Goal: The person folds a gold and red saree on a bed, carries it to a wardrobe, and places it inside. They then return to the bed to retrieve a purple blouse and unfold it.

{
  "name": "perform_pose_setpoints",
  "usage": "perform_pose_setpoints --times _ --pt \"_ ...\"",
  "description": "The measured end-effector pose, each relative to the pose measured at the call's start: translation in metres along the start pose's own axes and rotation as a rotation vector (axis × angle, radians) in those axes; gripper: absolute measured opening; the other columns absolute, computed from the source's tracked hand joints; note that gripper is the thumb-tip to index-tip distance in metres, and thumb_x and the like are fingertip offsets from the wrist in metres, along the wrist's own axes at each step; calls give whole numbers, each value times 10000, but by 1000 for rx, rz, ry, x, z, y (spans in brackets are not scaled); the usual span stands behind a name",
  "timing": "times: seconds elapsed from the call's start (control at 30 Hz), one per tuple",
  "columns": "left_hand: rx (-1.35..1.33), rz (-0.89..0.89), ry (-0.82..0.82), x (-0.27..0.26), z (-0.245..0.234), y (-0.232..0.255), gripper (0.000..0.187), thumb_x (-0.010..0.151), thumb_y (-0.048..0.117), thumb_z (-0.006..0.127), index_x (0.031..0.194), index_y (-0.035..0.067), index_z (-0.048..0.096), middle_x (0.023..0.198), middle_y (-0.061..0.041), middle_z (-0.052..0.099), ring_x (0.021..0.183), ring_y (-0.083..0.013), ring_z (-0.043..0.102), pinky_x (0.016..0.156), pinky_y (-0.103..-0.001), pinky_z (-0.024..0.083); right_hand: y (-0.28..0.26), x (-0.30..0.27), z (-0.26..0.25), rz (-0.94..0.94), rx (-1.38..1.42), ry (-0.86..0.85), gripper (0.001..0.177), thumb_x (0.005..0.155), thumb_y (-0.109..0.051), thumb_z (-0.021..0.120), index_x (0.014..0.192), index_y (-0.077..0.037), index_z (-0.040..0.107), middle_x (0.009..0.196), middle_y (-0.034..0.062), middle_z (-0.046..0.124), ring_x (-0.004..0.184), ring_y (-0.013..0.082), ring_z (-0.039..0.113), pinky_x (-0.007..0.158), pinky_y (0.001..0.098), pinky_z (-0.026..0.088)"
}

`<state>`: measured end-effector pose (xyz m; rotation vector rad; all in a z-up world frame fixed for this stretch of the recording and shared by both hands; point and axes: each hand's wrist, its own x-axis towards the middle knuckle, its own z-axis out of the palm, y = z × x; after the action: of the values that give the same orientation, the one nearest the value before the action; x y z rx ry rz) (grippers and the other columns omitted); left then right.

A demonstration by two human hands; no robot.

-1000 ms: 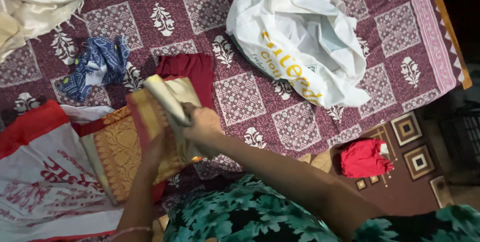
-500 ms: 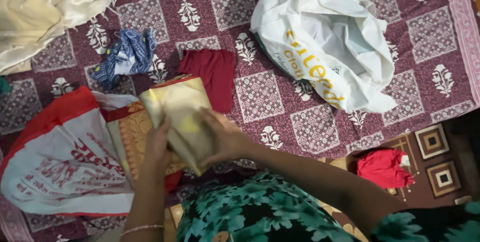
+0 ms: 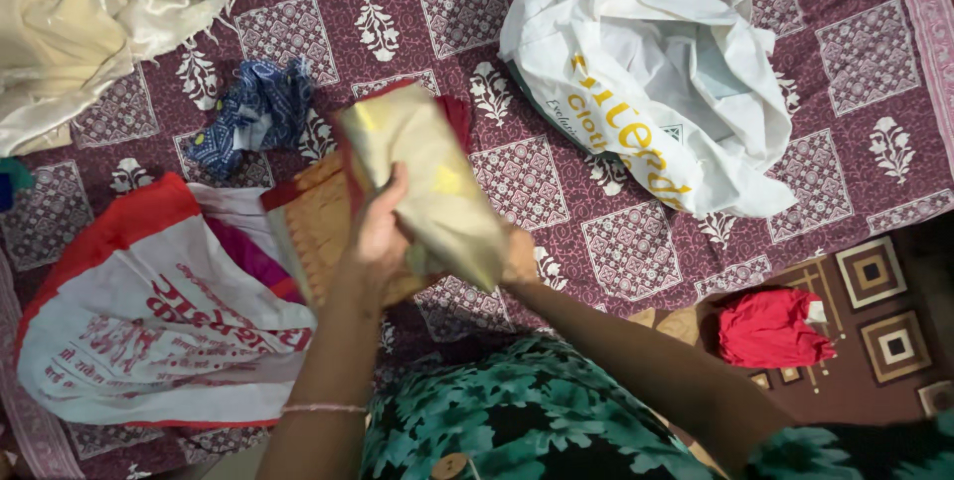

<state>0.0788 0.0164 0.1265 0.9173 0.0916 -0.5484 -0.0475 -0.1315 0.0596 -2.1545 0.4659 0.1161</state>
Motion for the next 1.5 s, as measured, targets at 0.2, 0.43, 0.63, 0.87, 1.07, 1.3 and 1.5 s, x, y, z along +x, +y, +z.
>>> perform_pose_setpoints --times 0.2,0.43,0.63,0.87,1.07,1.3,1.5 --pt "-42 -79 -46 24 12 -41 914 917 189 712 1596 365 126 1541 -48 441 1375 -235 498 1112 -478 457 47 -3 -24 142 416 135 655 917 -383 621 1449 -10 538 1282 222 680 1128 274 697 992 378 576" --pt "273 -433 97 17 -82 -52 535 930 356 691 1349 34 606 1225 -71 703 1099 -215 665 939 -370 528 56 -12 -26 -87 -237 132 715 932 -308 607 1543 -20 375 1576 228 436 1393 376 464 1142 457 418" --pt "903 -112 223 23 -150 -50 426 966 354 667 1210 5 692 968 -50 723 860 -159 634 780 -321 509 13 -3 -24 -461 -661 -116 939 891 -320 751 1631 -82 224 1714 252 123 1583 392 184 1266 523 207" --pt "934 18 176 13 -170 -46 351 990 300 656 1159 -6 691 955 -34 719 858 -108 620 764 -313 524 -23 47 -11 -598 -396 -107 1006 845 -628 667 1628 -171 232 1709 189 87 1593 370 114 1293 544 86" --pt "808 17 347 2 -184 -11 367 941 278 660 1205 22 657 987 -48 732 834 -116 654 737 -303 532 -22 76 31 -569 -603 -236 964 936 -743 480 1641 -161 176 1717 175 25 1591 323 10 1267 531 -2" --pt "1269 97 595 1 -199 -38 362 953 208 683 1271 35 664 990 -123 707 853 -273 697 771 -406 535 -16 82 71 -444 -730 -425 950 902 -741 436 1620 -190 146 1698 159 -8 1563 295 -70 1230 526 -83" --pt "1981 317 219 -3 -129 -79 686 927 309 596 1546 112 373 1503 -163 394 1243 -414 501 1014 -504 401 -12 89 86 -472 -743 -375 845 967 -584 508 1630 -146 220 1711 192 54 1589 315 -13 1250 548 -32"
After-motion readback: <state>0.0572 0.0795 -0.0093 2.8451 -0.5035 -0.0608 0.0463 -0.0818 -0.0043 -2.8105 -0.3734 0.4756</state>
